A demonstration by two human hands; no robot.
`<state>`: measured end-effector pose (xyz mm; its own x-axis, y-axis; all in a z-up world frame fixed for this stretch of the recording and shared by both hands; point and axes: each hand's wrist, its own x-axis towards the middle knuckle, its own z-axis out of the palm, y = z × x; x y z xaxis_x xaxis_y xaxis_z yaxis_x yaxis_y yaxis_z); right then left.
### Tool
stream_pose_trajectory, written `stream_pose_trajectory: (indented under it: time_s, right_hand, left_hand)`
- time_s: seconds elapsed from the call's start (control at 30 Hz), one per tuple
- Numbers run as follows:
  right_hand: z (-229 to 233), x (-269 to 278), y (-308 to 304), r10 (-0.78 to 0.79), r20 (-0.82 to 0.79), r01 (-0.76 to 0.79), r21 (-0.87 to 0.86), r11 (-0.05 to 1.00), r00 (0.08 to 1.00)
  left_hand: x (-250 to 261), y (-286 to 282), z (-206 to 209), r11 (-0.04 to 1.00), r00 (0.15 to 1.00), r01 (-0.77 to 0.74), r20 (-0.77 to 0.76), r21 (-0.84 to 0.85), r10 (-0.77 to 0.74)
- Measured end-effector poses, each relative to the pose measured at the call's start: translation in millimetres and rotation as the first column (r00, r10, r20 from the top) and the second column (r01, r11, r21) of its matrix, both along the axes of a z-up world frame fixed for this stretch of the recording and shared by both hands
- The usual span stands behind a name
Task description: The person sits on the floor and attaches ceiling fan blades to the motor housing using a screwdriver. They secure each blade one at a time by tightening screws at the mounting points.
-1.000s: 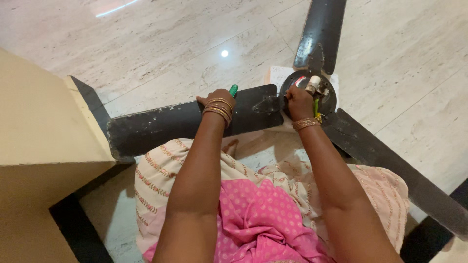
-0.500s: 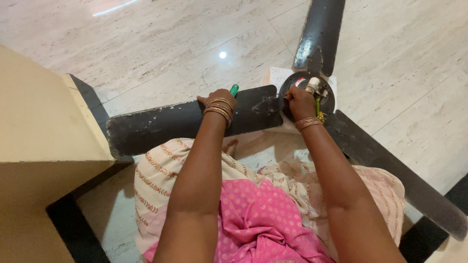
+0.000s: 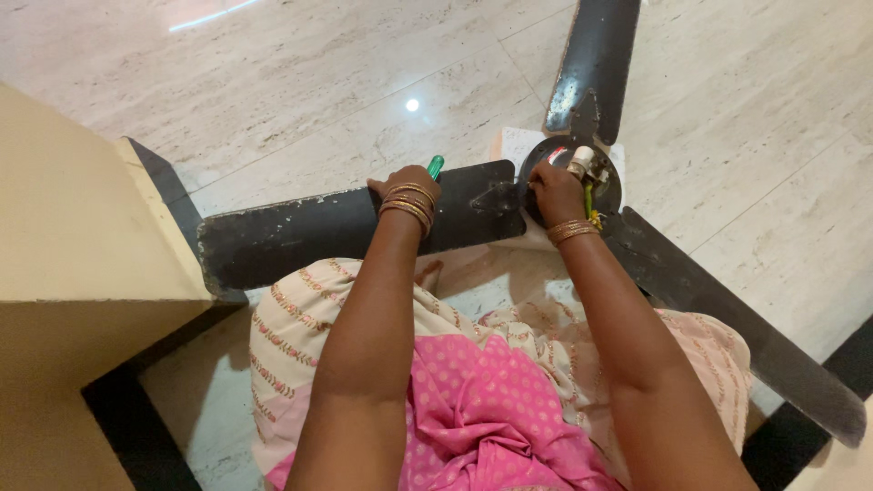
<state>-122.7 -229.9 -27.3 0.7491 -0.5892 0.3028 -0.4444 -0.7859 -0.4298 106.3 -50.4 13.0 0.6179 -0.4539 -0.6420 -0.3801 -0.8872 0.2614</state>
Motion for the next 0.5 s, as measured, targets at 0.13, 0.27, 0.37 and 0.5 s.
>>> stream_pose_trajectory:
  time_s: [0.13,0.27,0.37,0.5]
  right_hand:
    - [6.1,-4.7,6.6,-0.039,0.073,0.030,0.112,0.993,0.997]
    - [13.5,-6.3,11.8,-0.126,0.108,0.088,0.307,0.948,0.986]
    - [28.9,-6.8,19.4,-0.143,0.229,0.048,0.374,0.926,0.963]
    - [63.1,-20.6,35.6,-0.109,0.444,-0.197,0.587,0.785,0.889]
  left_hand:
    - [1.2,-1.8,-5.3,0.999,1.000,-0.016,0.016,-0.038,0.017]
    - [-0.9,0.3,-4.9,0.988,0.982,0.043,0.187,-0.148,-0.015]
    - [-12.8,2.1,3.3,0.907,0.921,0.162,0.389,-0.388,0.002]
    - [-50.0,-12.3,15.6,0.803,0.936,0.281,0.334,-0.526,-0.109]
